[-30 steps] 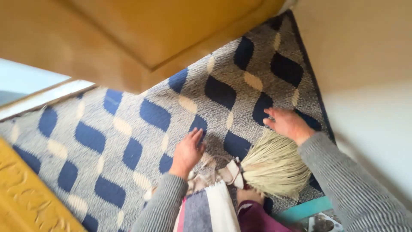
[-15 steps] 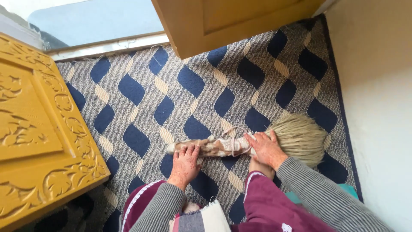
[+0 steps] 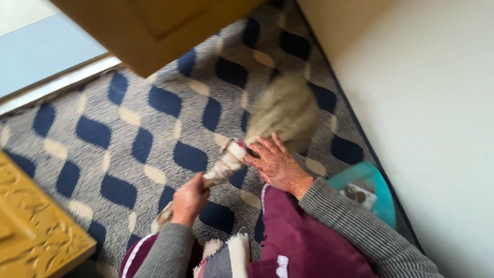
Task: Sweeping dust and debris from the floor and under a rug into a dustpan using a hand broom.
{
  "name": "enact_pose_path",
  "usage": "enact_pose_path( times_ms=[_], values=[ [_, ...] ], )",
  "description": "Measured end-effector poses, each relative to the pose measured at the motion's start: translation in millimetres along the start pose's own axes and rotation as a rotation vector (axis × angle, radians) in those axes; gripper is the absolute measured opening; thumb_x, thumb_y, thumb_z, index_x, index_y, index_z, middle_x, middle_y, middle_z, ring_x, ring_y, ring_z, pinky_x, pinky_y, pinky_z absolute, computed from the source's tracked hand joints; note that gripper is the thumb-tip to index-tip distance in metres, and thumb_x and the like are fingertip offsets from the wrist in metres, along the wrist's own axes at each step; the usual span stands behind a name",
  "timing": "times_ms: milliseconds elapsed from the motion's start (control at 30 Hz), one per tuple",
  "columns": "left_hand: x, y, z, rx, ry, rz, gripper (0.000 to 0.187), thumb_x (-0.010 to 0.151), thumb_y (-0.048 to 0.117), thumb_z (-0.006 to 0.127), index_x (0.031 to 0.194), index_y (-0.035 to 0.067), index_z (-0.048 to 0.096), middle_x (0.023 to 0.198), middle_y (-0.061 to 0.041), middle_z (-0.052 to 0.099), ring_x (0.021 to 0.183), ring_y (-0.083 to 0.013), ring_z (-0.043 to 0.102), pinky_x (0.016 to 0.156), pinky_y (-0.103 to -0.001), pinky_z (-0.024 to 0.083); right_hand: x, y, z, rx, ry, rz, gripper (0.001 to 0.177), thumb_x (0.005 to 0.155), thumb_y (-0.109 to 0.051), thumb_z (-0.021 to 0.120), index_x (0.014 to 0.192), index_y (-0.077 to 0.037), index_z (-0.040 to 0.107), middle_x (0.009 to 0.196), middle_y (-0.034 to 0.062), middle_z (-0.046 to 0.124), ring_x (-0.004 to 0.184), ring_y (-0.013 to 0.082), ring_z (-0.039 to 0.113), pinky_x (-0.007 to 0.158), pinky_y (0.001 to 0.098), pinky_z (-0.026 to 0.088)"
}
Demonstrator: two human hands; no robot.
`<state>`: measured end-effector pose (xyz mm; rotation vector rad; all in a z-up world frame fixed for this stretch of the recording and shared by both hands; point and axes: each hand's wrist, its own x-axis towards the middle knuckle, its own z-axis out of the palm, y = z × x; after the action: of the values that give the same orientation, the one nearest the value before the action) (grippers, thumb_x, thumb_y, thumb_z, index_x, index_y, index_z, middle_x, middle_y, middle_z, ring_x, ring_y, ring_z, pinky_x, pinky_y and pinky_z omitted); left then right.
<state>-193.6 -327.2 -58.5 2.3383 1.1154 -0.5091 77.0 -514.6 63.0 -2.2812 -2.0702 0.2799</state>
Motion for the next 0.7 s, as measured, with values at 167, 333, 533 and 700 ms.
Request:
enact_pose_path(
  times_ms=[167,333,533,700],
  values=[
    [-7,10,-35,-0.018,-0.007,-0.125,0.059,0.081,0.050,0.072,0.137,0.053,0.052,0.119,0.008,0.075,0.115,-0.0216,0.072,0.102,-0.040,0.058,-137,12,3,0.296,0.478,0.309,0.039,0.093,-0.023,0.064,0.131,-0.021,0.069,0.134,0.0062,0.066,0.128,0.0329,0.060,0.111,0.0498,0.046],
    [-17,48,-69,-0.045,0.037,-0.075,0.057,0.085,0.041,0.066,0.141,0.034,0.058,0.113,-0.005,0.078,0.098,-0.0339,0.074,0.086,-0.047,0.057,-342,19,51,0.153,0.254,1.006,0.054,0.089,-0.031,0.063,0.137,-0.007,0.060,0.132,0.0185,0.059,0.125,0.0354,0.054,0.109,0.0502,0.039],
    [-20,58,-74,-0.014,0.048,-0.037,0.047,0.089,0.037,0.067,0.135,0.027,0.061,0.109,-0.002,0.078,0.095,-0.0299,0.075,0.081,-0.045,0.060,-436,-2,71,0.351,-0.202,1.451,0.126,0.070,-0.082,0.056,0.165,-0.012,0.012,0.162,0.0179,0.035,0.143,0.0378,0.044,0.117,0.0526,0.032],
    [-17,56,-71,-0.021,0.071,-0.023,0.049,0.091,0.032,0.069,0.139,0.023,0.061,0.111,0.000,0.078,0.094,-0.0253,0.076,0.081,-0.042,0.062,-454,-7,107,0.634,-0.318,1.300,0.125,0.081,-0.045,0.080,0.166,-0.023,-0.010,0.176,-0.0012,0.003,0.147,0.0270,0.039,0.103,0.0387,0.046]
  ],
)
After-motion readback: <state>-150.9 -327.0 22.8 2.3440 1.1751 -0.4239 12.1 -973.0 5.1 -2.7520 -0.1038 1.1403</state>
